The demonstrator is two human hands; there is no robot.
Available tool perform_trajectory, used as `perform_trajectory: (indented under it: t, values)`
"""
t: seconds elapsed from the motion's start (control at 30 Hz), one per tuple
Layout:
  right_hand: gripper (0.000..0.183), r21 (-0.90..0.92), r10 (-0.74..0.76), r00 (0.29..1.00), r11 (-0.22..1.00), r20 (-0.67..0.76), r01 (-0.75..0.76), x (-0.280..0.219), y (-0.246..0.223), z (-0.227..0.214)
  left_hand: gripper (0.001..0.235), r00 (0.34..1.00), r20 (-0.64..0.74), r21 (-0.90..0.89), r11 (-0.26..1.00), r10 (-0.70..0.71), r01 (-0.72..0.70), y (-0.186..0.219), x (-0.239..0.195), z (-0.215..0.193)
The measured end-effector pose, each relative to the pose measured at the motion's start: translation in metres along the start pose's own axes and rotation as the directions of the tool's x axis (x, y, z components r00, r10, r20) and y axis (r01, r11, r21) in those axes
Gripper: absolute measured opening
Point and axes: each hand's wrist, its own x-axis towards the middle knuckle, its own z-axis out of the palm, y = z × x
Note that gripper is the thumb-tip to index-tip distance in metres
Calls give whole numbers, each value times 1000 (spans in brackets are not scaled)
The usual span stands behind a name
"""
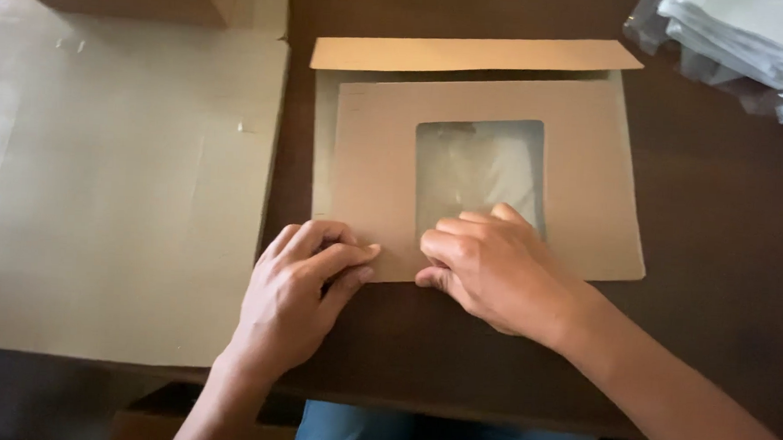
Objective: The person folds a flat cardboard sheet into a paper box with a clear window. They fold the bottom and side flaps, then fold and tuck the top flap to secure the box. The person handles the cardboard by hand without tools.
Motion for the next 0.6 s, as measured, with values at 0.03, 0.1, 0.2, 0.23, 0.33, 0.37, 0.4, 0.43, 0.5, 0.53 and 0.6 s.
perform_trajectory:
  t: [0.03,0.1,0.2,0.23,0.33,0.37,0.4,0.43,0.5,0.53,0.6]
  values:
    - [37,3,8,1000,1000,-2,-8,-3,4,0,15,1000,7,-2,1000,5,-5,1,1,0]
    - [40,-15,39,999,999,13,-39,-9,10,-1,16,1000,16,15,1000,-22,22,1,0,1]
    - [39,-10,73,995,997,72,-73,-20,23,-5,16,998,20,15,998,-55,54,4,0,2]
    - [39,-9,78,995,997,67,-78,-24,27,-6,16,999,23,17,999,-48,48,4,1,2]
    - [39,-8,116,991,993,72,-116,-38,41,-10,14,1000,11,22,1000,-18,17,3,0,3]
    - [44,-11,167,981,986,101,-167,-43,45,-12,15,999,18,36,999,-38,37,3,-1,4]
    - [49,-16,216,968,976,127,-215,-47,49,-13,17,998,23,52,997,-58,57,4,-2,4]
    - [49,-12,220,968,975,124,-220,-50,53,-14,17,998,27,53,997,-53,52,3,-2,5]
    - [56,-39,260,951,966,164,-257,-56,59,-18,18,998,31,54,997,-62,61,2,-2,6]
    - [56,-38,268,951,963,156,-266,-58,60,-21,18,998,33,54,997,-51,49,2,-3,7]
    - [53,-55,348,905,937,245,-346,-63,61,-29,19,993,46,72,992,-105,102,2,-5,8]
